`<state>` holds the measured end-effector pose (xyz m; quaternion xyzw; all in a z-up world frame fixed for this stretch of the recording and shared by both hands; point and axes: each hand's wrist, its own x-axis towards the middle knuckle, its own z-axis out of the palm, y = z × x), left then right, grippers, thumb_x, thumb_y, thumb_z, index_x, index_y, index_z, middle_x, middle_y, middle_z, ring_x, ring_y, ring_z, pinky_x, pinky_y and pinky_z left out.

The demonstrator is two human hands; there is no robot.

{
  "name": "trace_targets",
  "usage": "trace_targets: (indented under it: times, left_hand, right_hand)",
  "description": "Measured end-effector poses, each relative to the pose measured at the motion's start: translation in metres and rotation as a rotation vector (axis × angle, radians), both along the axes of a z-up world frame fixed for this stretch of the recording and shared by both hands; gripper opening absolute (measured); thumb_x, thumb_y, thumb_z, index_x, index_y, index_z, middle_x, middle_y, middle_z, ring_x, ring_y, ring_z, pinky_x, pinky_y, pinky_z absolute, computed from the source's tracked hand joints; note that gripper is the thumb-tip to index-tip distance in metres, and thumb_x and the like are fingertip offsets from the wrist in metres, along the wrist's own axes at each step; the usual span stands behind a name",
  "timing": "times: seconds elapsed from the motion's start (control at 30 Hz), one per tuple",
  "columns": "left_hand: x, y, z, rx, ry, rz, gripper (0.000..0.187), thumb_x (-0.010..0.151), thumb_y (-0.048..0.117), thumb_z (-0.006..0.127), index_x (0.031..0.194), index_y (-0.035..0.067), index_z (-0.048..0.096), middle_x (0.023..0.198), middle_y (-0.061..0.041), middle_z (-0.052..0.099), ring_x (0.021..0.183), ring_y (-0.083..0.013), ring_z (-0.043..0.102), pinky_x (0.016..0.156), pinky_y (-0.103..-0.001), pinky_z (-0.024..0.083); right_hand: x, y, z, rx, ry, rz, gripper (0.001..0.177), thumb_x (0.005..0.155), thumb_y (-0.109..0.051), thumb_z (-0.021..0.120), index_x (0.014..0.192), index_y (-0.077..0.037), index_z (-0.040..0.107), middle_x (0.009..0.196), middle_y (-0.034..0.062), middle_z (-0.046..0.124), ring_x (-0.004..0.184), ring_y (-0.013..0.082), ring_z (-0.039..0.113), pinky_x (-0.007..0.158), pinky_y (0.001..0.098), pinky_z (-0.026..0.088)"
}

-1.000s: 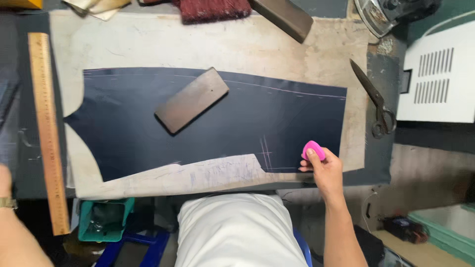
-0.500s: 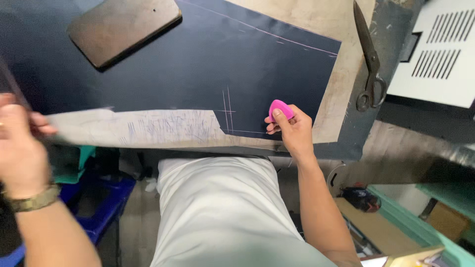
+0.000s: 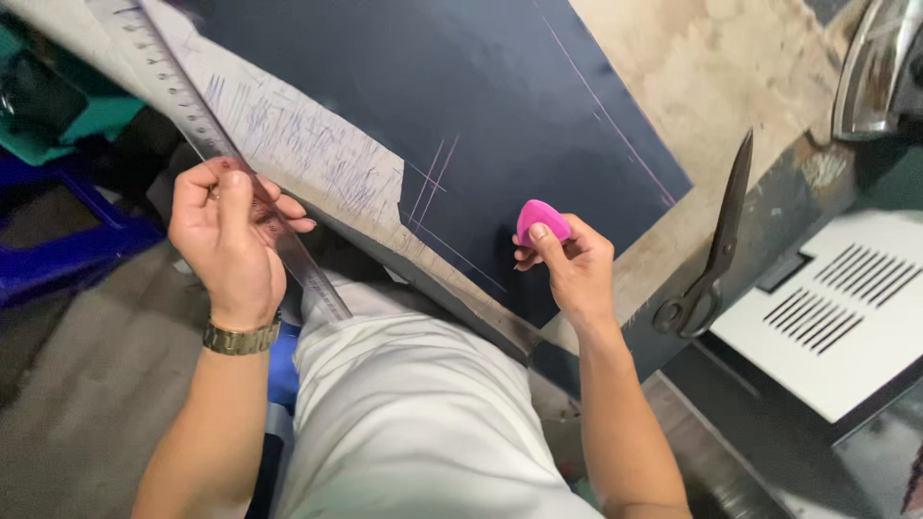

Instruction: The person marks lines on a piece of dark fabric using a ruler and a piece of tailor's chalk, occasionally using a small block to hold the fabric in place.

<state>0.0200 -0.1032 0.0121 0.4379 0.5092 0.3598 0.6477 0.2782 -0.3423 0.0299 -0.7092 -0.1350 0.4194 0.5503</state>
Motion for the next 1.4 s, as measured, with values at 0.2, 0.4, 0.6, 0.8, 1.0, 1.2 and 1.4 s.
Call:
trace_targets:
  times: [0.2, 0.4, 0.6, 0.8, 1.0, 1.2, 1.4]
  left_hand:
    - [-0.022, -0.059, -0.003, -0.398, 0.168, 0.032, 0.022, 0.105, 0.017, 0.077, 0.114, -0.001, 0.068, 0.091, -0.019, 0.072, 0.074, -0.0256, 0.077, 0.056, -0.042, 0.069]
    - [0.027, -0.053, 0.015, -0.18, 0.197, -0.036, 0.017, 0.109, 0.002, 0.069, 0.119, -0.01, 0.063, 0.085, -0.028, 0.069, 0.064, -0.031, 0.076, 0.054, -0.041, 0.069]
    - [0.103, -0.08, -0.01, -0.168, 0.139, 0.016, 0.023, 0.099, -0.002, 0.07, 0.116, -0.009, 0.057, 0.075, -0.025, 0.072, 0.054, -0.0267, 0.076, 0.044, -0.034, 0.067]
    - [0.123, -0.098, -0.023, -0.137, 0.189, 0.095, 0.016, 0.098, 0.0, 0.069, 0.106, -0.01, 0.058, 0.068, -0.024, 0.072, 0.048, -0.0249, 0.075, 0.042, -0.031, 0.065]
    - [0.125, -0.099, -0.023, -0.112, 0.187, 0.107, 0.014, 0.098, -0.001, 0.068, 0.104, -0.008, 0.058, 0.067, -0.023, 0.072, 0.048, -0.0237, 0.074, 0.041, -0.031, 0.064]
    - [0.126, -0.1, -0.024, -0.092, 0.199, 0.095, 0.013, 0.099, -0.002, 0.066, 0.106, -0.01, 0.058, 0.067, -0.023, 0.071, 0.048, -0.0233, 0.073, 0.041, -0.03, 0.063]
    - [0.125, -0.101, -0.025, -0.113, 0.193, 0.097, 0.015, 0.1, 0.0, 0.066, 0.108, -0.01, 0.057, 0.068, -0.022, 0.071, 0.05, -0.0221, 0.072, 0.043, -0.029, 0.063]
  right_hand:
    - [0.029, 0.001, 0.008, 0.03, -0.007, 0.023, 0.02, 0.107, -0.01, 0.068, 0.103, 0.01, 0.071, 0.085, 0.0275, 0.075, 0.071, 0.0304, 0.078, 0.065, 0.0464, 0.072]
    - [0.056, 0.01, -0.013, -0.001, -0.111, 0.263, 0.012, 0.105, -0.003, 0.07, 0.103, 0.009, 0.073, 0.076, 0.0241, 0.073, 0.064, 0.0259, 0.075, 0.065, 0.044, 0.07]
    - [0.066, 0.045, -0.022, 0.015, -0.176, 0.382, 0.013, 0.104, -0.003, 0.074, 0.108, 0.009, 0.075, 0.075, 0.0209, 0.073, 0.065, 0.0212, 0.074, 0.067, 0.0381, 0.067]
    - [0.055, 0.07, -0.02, 0.018, -0.213, 0.476, 0.013, 0.101, -0.003, 0.078, 0.11, 0.007, 0.077, 0.076, 0.0204, 0.074, 0.068, 0.0205, 0.074, 0.068, 0.0364, 0.067]
    - [0.046, 0.08, -0.026, 0.006, -0.251, 0.521, 0.014, 0.103, -0.008, 0.077, 0.113, 0.002, 0.078, 0.084, 0.0165, 0.075, 0.075, 0.0203, 0.074, 0.067, 0.0344, 0.069]
    - [0.04, 0.086, -0.029, 0.012, -0.278, 0.552, 0.02, 0.103, -0.01, 0.077, 0.119, 0.002, 0.074, 0.088, 0.0172, 0.074, 0.079, 0.0213, 0.075, 0.069, 0.0356, 0.07]
    - [0.04, 0.09, -0.041, 0.078, -0.386, 0.584, 0.025, 0.101, -0.005, 0.08, 0.123, 0.006, 0.073, 0.087, 0.0198, 0.072, 0.077, 0.0215, 0.073, 0.064, 0.0338, 0.069]
